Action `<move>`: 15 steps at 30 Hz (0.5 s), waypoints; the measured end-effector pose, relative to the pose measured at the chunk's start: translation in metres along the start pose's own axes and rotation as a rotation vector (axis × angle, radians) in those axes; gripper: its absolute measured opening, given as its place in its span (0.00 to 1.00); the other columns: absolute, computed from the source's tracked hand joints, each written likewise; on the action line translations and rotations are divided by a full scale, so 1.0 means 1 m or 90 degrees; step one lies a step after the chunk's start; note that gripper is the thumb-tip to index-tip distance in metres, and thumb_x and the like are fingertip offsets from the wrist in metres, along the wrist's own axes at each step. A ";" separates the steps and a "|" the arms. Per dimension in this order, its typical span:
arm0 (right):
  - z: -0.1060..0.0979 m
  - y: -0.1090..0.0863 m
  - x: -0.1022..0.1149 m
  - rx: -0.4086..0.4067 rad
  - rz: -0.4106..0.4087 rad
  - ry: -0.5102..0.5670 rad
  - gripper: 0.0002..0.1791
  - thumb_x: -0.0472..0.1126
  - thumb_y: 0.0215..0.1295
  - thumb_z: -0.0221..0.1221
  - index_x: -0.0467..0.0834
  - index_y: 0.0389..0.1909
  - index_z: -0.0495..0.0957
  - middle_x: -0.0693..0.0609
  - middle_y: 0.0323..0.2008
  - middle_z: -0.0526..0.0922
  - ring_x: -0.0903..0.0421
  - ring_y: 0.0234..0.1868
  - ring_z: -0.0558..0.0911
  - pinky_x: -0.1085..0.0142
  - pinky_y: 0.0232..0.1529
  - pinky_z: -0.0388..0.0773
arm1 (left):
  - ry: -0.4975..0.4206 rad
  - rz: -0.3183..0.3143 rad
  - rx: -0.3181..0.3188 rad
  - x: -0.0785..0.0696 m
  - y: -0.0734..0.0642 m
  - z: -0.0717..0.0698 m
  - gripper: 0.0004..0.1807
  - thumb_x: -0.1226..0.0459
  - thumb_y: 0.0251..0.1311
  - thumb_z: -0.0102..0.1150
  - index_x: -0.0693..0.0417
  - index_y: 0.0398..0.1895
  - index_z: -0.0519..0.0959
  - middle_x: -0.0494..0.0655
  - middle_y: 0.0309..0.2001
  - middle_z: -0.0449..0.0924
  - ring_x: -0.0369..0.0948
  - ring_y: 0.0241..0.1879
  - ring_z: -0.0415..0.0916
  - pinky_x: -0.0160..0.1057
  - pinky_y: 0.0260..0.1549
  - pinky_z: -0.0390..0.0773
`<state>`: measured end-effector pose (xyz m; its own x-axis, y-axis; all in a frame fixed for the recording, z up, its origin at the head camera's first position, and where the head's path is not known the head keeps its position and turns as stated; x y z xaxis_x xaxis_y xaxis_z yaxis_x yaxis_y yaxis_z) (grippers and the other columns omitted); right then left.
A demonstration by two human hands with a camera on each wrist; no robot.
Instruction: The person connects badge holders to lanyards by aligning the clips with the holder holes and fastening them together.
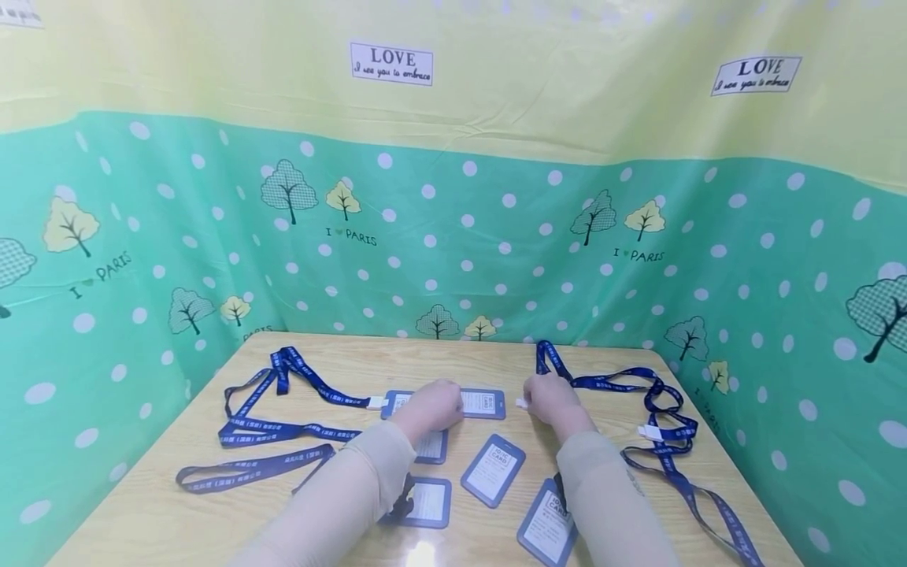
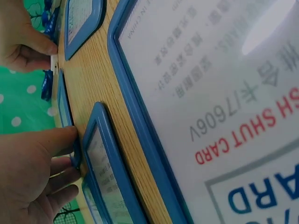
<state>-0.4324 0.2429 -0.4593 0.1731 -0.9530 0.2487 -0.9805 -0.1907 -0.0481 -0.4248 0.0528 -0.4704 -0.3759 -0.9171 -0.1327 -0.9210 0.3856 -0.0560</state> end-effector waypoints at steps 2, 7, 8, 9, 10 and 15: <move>0.000 0.000 -0.001 0.006 0.009 0.006 0.05 0.34 0.61 0.69 0.45 0.37 0.87 0.52 0.32 0.82 0.54 0.32 0.77 0.59 0.39 0.80 | 0.008 0.004 0.001 -0.001 -0.001 0.000 0.10 0.62 0.67 0.63 0.54 0.48 0.86 0.48 0.46 0.84 0.44 0.47 0.82 0.42 0.53 0.81; -0.002 -0.001 -0.001 0.010 0.012 0.000 0.05 0.33 0.60 0.70 0.44 0.36 0.89 0.49 0.38 0.86 0.54 0.34 0.80 0.56 0.44 0.83 | 0.001 0.004 0.007 -0.003 -0.003 -0.002 0.11 0.61 0.66 0.65 0.53 0.48 0.86 0.47 0.45 0.84 0.43 0.46 0.82 0.42 0.53 0.81; -0.002 -0.001 0.000 0.009 0.008 -0.008 0.05 0.33 0.60 0.70 0.43 0.36 0.89 0.49 0.38 0.86 0.54 0.34 0.80 0.56 0.44 0.83 | -0.001 0.003 0.008 -0.003 -0.004 -0.003 0.11 0.61 0.66 0.65 0.53 0.48 0.86 0.47 0.45 0.84 0.43 0.45 0.82 0.42 0.53 0.81; -0.002 -0.001 0.000 0.009 0.007 -0.015 0.04 0.33 0.60 0.69 0.43 0.36 0.89 0.49 0.38 0.86 0.54 0.34 0.80 0.56 0.44 0.83 | -0.001 0.004 0.008 -0.003 -0.004 -0.003 0.11 0.61 0.66 0.65 0.53 0.48 0.86 0.47 0.44 0.84 0.43 0.45 0.82 0.42 0.52 0.82; -0.002 -0.001 0.001 0.009 0.006 -0.025 0.04 0.33 0.60 0.69 0.43 0.35 0.89 0.49 0.38 0.86 0.54 0.34 0.80 0.57 0.43 0.83 | 0.001 0.005 0.007 -0.003 -0.005 -0.004 0.11 0.61 0.66 0.65 0.53 0.48 0.86 0.47 0.44 0.84 0.43 0.45 0.82 0.41 0.52 0.82; 0.003 0.001 0.005 0.021 0.009 -0.057 0.04 0.35 0.62 0.68 0.40 0.36 0.88 0.49 0.32 0.84 0.55 0.29 0.78 0.60 0.37 0.82 | 0.026 0.019 -0.002 -0.004 -0.007 -0.006 0.10 0.61 0.65 0.66 0.53 0.48 0.86 0.47 0.41 0.84 0.42 0.44 0.82 0.40 0.51 0.82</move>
<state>-0.4325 0.2375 -0.4610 0.1686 -0.9725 0.1608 -0.9795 -0.1835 -0.0826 -0.4173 0.0534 -0.4635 -0.4069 -0.9086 -0.0938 -0.9097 0.4124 -0.0487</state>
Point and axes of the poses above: each hand's wrist, its own y-axis towards the middle knuckle, its own z-axis out of the palm, x = y × z, the point moved 8 cm from there along y, towards the middle knuckle
